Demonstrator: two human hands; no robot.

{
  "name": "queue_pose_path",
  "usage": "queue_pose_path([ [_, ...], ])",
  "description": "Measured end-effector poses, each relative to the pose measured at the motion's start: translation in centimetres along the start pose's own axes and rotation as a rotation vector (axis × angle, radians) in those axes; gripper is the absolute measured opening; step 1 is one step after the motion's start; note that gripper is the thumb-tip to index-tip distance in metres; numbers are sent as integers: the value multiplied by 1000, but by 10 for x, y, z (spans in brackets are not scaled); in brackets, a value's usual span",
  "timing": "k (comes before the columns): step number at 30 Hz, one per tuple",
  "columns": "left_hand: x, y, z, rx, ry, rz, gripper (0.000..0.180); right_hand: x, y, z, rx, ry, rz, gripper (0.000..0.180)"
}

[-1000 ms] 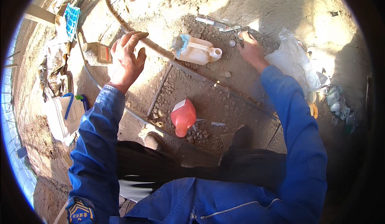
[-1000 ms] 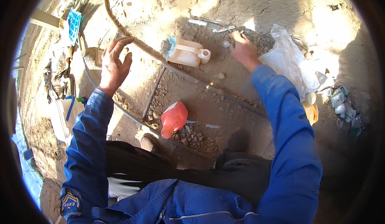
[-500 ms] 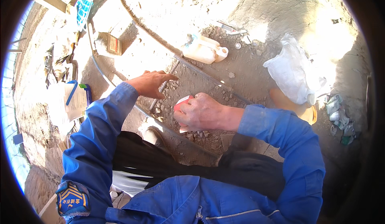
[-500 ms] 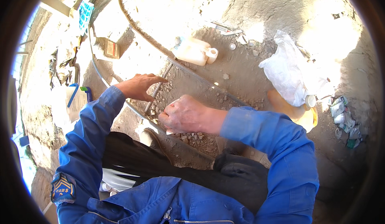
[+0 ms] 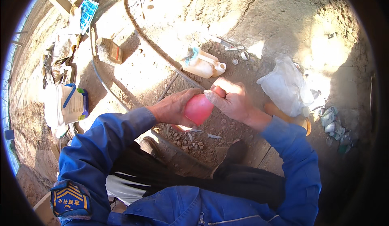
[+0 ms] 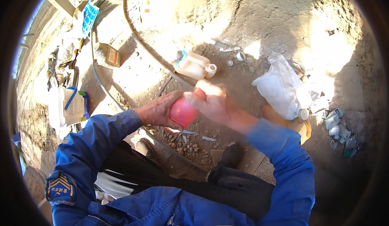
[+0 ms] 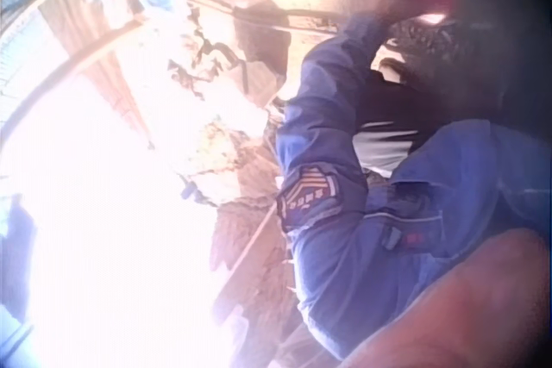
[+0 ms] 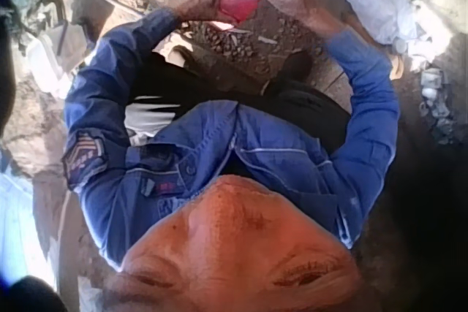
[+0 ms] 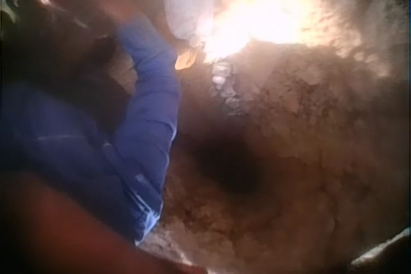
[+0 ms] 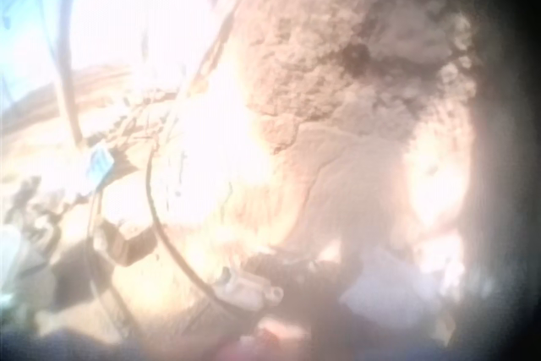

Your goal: The person picks up a red plastic bottle and a translucent container, then pours liquid from the red bottle into the translucent container. The person closes the translucent container and sets it down.

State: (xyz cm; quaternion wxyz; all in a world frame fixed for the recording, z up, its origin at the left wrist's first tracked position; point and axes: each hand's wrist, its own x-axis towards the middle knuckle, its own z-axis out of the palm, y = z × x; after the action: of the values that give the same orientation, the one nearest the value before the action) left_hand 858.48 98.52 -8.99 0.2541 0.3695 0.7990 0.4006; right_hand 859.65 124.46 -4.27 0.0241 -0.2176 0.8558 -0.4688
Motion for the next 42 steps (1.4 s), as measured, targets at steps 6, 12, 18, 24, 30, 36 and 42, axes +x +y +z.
queue_pose_path([
  [6, 19, 13, -9, -149, -129, -22, 103, -6, 0, -36, -26, -213, -158, 22],
  [12, 17, 1, -5, -138, -108, 40, 101, 4, -13, -49, -159, -228, -483, 32],
  [18, 29, 9, -12, -81, -126, 38, 100, -5, -16, -58, -294, -206, -421, 30],
  [24, 28, 5, -19, -111, -169, -23, 107, -4, -17, -60, -193, -174, -249, 33],
  [30, 30, 1, -23, -45, -168, -9, 105, -2, -12, -66, -221, -264, -145, 35],
  [36, 30, 2, -24, -19, -189, -30, 101, 4, -16, -68, -258, -359, -268, 41],
  [42, 28, -2, -23, 20, -179, -1, 99, -5, -12, -57, -299, -236, -303, 25],
])
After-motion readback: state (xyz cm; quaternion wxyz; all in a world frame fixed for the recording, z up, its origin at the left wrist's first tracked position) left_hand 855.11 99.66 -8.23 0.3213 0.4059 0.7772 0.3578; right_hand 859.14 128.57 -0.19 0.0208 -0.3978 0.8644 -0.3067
